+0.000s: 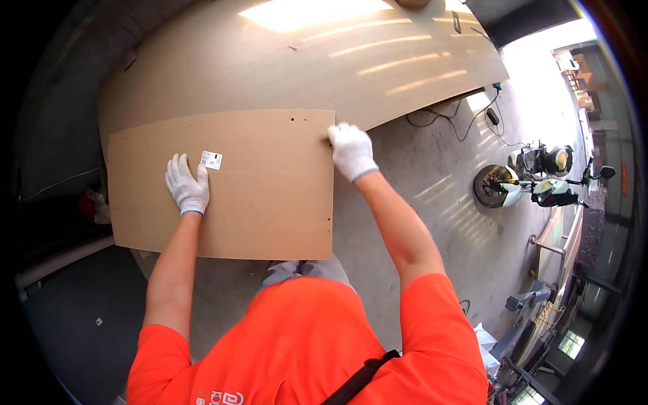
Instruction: The person sands the edges of a wooden board using a sanding block, wipes the surface with their gloved hands, and uses a heat gun on the board.
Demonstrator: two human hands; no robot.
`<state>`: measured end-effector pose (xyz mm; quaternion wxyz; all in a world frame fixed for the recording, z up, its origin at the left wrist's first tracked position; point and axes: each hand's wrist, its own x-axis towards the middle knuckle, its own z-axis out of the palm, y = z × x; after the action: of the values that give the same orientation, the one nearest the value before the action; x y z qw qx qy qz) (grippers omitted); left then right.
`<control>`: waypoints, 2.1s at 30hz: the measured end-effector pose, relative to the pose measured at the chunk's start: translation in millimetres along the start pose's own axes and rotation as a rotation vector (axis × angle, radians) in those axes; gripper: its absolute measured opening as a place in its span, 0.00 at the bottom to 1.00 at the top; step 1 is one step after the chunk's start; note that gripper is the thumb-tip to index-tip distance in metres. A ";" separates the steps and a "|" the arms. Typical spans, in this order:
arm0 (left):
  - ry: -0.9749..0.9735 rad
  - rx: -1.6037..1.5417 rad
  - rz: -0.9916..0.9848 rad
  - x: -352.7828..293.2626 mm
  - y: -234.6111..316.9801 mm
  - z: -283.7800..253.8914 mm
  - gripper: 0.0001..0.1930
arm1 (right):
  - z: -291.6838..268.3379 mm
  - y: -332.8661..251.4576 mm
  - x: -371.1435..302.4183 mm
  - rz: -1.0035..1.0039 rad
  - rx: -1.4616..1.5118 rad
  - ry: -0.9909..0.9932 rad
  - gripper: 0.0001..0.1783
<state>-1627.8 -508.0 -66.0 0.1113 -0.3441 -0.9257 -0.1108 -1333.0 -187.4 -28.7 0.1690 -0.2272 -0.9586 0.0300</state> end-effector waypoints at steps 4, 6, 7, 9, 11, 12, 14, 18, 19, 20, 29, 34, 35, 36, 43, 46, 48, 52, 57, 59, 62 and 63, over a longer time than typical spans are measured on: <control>-0.013 0.002 -0.003 0.6 3.4 3.5 0.33 | -45.7 -63.0 -116.0 -0.105 0.126 -0.170 0.08; -0.004 0.009 0.000 1.4 7.9 2.9 0.32 | -80.1 -102.7 -183.0 -0.072 0.221 -0.382 0.09; 0.001 0.017 -0.001 0.9 8.2 2.1 0.31 | -90.6 -113.8 -204.1 -0.053 0.280 -0.493 0.10; 0.012 0.018 0.003 3.1 7.0 0.5 0.32 | -86.7 -99.7 -205.0 -0.014 0.294 -0.500 0.12; 0.004 0.016 0.007 -1.7 4.0 0.0 0.32 | -79.2 -81.8 -166.6 0.052 0.268 -0.336 0.18; 0.004 0.011 0.011 -1.2 3.5 -0.7 0.32 | -66.8 -64.8 -121.4 0.018 0.226 -0.083 0.14; 0.008 0.003 0.010 3.9 4.9 -0.7 0.32 | -32.9 -25.5 -43.6 0.116 0.102 0.065 0.12; 0.001 0.007 0.020 5.8 9.1 5.0 0.33 | 15.9 31.1 49.1 0.209 -0.073 0.080 0.07; 0.003 0.008 0.019 4.8 7.4 5.1 0.32 | 17.7 29.0 53.5 0.203 -0.100 -0.020 0.05; 0.018 0.012 0.032 5.8 4.7 4.6 0.32 | 18.3 21.1 47.0 0.183 -0.109 -0.080 0.05; 0.050 0.004 0.051 2.6 7.1 1.4 0.31 | -87.2 -124.2 -236.9 -0.061 0.278 -0.409 0.12; 0.047 0.022 0.054 -0.2 1.2 0.2 0.31 | -56.0 -71.7 -143.6 0.212 0.320 0.017 0.14; 0.051 0.018 0.055 2.4 1.1 1.2 0.31 | -45.2 -54.4 -98.6 0.262 0.284 0.075 0.15; 0.053 0.014 0.061 3.3 3.0 2.5 0.31 | -26.5 -32.5 -62.3 0.263 0.210 0.150 0.15; 0.036 0.013 0.065 3.1 6.8 4.3 0.31 | 22.3 7.3 35.7 0.425 0.045 0.012 0.06; 0.022 0.019 0.055 1.9 1.7 1.4 0.31 | 6.4 -36.1 -35.5 0.247 0.075 0.049 0.08; 0.017 0.014 0.050 2.8 -1.4 0.5 0.31 | -18.7 -78.5 -109.0 0.175 0.121 0.005 0.10; 0.010 0.003 0.051 4.5 0.2 4.6 0.32 | -73.8 -171.6 -258.9 0.246 0.278 -0.239 0.11; -0.004 -0.029 0.305 41.4 -21.9 19.8 0.35 | -59.2 -245.7 -281.1 0.901 0.652 -0.163 0.05; -0.061 -0.004 0.393 97.8 -42.7 21.3 0.38 | -46.7 -266.2 -243.7 1.406 1.071 -0.082 0.04; -0.129 0.008 0.485 150.1 -66.1 18.3 0.39 | -20.9 -274.5 -223.0 1.456 0.991 0.184 0.08; -0.174 -0.005 0.517 151.3 -70.1 15.3 0.40 | -12.0 -272.2 -225.4 1.491 0.986 0.276 0.08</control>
<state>-1787.9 -462.8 -46.8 0.0551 -0.5775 -0.8130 -0.0509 -1255.6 -531.7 -50.8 0.2975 -0.6926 -0.4123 0.5116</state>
